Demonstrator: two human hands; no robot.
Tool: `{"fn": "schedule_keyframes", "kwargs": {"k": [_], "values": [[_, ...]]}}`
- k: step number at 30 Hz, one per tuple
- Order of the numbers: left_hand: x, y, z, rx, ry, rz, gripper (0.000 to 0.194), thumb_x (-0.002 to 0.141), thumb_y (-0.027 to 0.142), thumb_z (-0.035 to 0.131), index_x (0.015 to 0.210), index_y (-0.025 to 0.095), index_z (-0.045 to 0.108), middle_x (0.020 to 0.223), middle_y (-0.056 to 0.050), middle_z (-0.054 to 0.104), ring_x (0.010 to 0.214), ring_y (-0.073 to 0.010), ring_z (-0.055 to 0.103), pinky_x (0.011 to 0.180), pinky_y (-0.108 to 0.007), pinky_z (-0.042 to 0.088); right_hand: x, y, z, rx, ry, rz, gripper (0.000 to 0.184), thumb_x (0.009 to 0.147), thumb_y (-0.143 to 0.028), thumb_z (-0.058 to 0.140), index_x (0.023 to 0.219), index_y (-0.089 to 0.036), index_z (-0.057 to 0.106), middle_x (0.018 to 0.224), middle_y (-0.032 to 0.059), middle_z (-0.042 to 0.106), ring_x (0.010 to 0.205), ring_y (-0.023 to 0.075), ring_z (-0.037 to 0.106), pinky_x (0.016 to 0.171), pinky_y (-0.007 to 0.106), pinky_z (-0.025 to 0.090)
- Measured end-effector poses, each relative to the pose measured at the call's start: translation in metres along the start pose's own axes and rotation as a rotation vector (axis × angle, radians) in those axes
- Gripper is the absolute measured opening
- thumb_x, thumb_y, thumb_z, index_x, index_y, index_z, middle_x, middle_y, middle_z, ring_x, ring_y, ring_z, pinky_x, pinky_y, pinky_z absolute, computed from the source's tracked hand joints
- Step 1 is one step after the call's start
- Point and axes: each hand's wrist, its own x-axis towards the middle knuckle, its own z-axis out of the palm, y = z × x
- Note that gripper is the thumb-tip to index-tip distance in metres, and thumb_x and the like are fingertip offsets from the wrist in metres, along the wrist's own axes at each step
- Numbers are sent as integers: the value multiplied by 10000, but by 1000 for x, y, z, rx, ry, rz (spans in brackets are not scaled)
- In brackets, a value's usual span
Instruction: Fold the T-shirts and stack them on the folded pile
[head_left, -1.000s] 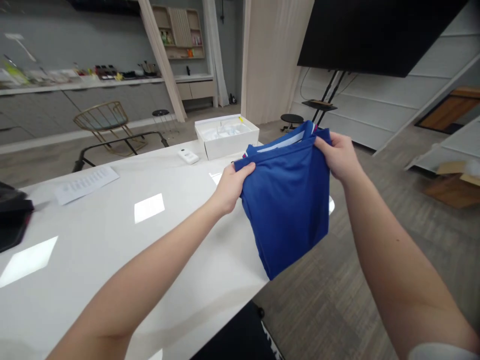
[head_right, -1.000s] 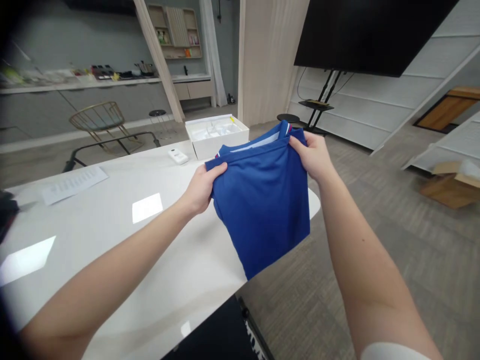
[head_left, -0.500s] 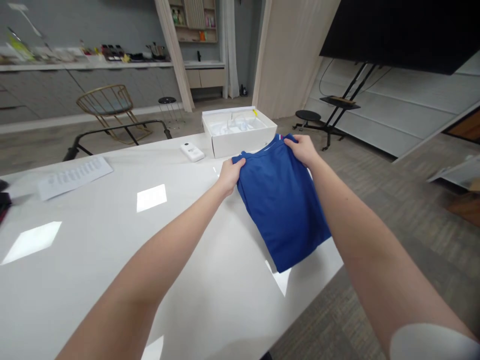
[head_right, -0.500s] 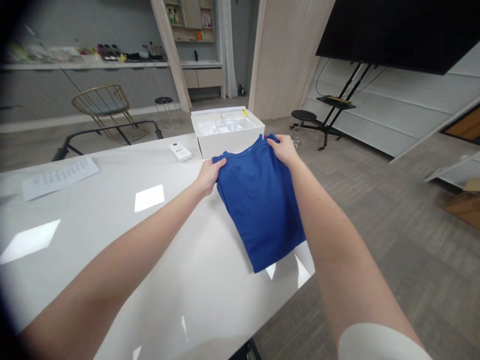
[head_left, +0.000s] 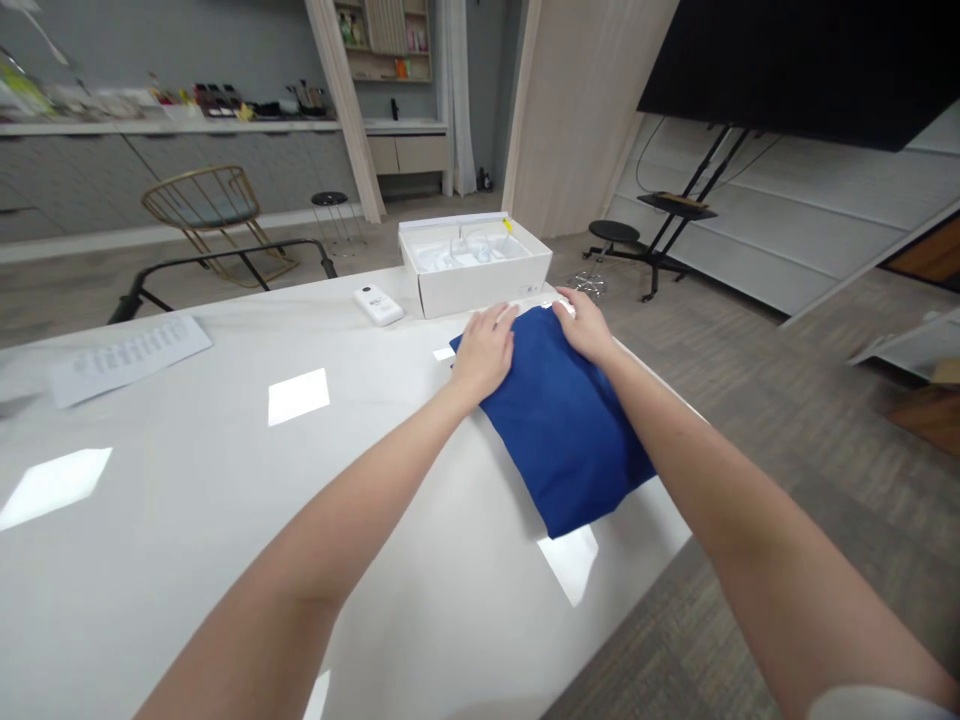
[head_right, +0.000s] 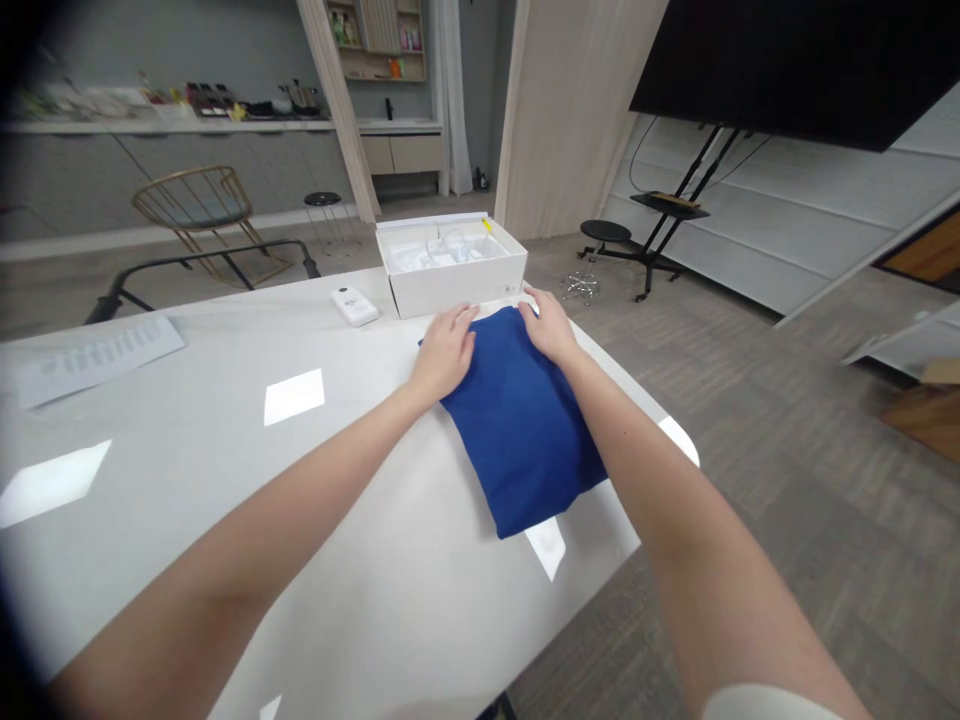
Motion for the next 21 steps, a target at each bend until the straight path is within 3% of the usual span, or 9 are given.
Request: {"fn": "schedule_keyframes", "kwargs": {"k": [1, 3, 5, 7, 10, 14, 18, 21], "values": [[1, 8, 4, 10, -59, 60, 507, 1060, 281, 310, 1545, 203, 435, 1597, -112, 458, 1500, -230, 387, 1283, -445, 239, -6, -3, 0, 51, -52, -61, 532, 1015, -495, 437, 1444, -223, 594, 1489, 114, 580, 1400, 279, 507, 1219, 482, 342], [3, 17, 14, 34, -215, 31, 537, 1077, 374, 263, 1560, 210, 431, 1608, -98, 455, 1514, -235, 372, 1285, -469, 238, -17, -4, 1, 112, -233, -101, 554, 1028, -560, 379, 1440, -269, 607, 1519, 64, 565, 1453, 245, 458, 1255, 449, 290], [1, 16, 23, 65, -339, -99, 589, 1074, 463, 246, 1566, 198, 434, 1632, -94, 421, 1545, -254, 318, 1290, -510, 210, -28, 1, 0, 95, -379, -22, 631, 1013, -634, 370, 1472, -258, 584, 1572, 67, 507, 1522, 243, 357, 1286, 436, 216], [-3, 13, 26, 88, -378, -219, 642, 1066, 519, 236, 1581, 177, 412, 1668, -96, 353, 1575, -273, 246, 1293, -547, 167, -36, 9, -7, 44, -428, 124, 728, 990, -685, 384, 1528, -214, 521, 1633, 99, 414, 1561, 265, 269, 1299, 448, 163], [-13, 24, 18, 97, -289, -281, 671, 1064, 516, 240, 1595, 128, 373, 1688, -137, 292, 1584, -296, 213, 1293, -564, 130, -50, 13, -28, 0, -395, 246, 772, 978, -705, 402, 1545, -189, 491, 1640, 129, 389, 1543, 299, 310, 1294, 479, 179], [-41, 70, 6, -22, -153, -135, 642, 1056, 479, 322, 1604, 145, 353, 1702, -141, 253, 1591, -297, 188, 1300, -516, 142, -88, -7, -50, 65, -265, 89, 671, 1002, -669, 393, 1498, -245, 548, 1629, 87, 423, 1531, 265, 344, 1292, 461, 205], [-93, 110, 8, -141, -229, -60, 631, 1037, 484, 401, 1608, 223, 342, 1695, -126, 278, 1585, -297, 214, 1291, -569, 157, -147, -25, -58, 93, -316, 40, 562, 1021, -568, 407, 1508, -315, 530, 1627, 39, 431, 1542, 254, 320, 1278, 500, 251], [-135, 116, 3, -143, -276, -1, 651, 1016, 475, 468, 1603, 225, 341, 1695, -125, 279, 1582, -297, 225, 1290, -581, 161, -186, -32, -66, -36, -234, 75, 551, 999, -527, 440, 1483, -292, 554, 1565, 80, 509, 1502, 301, 392, 1249, 548, 309]]}}
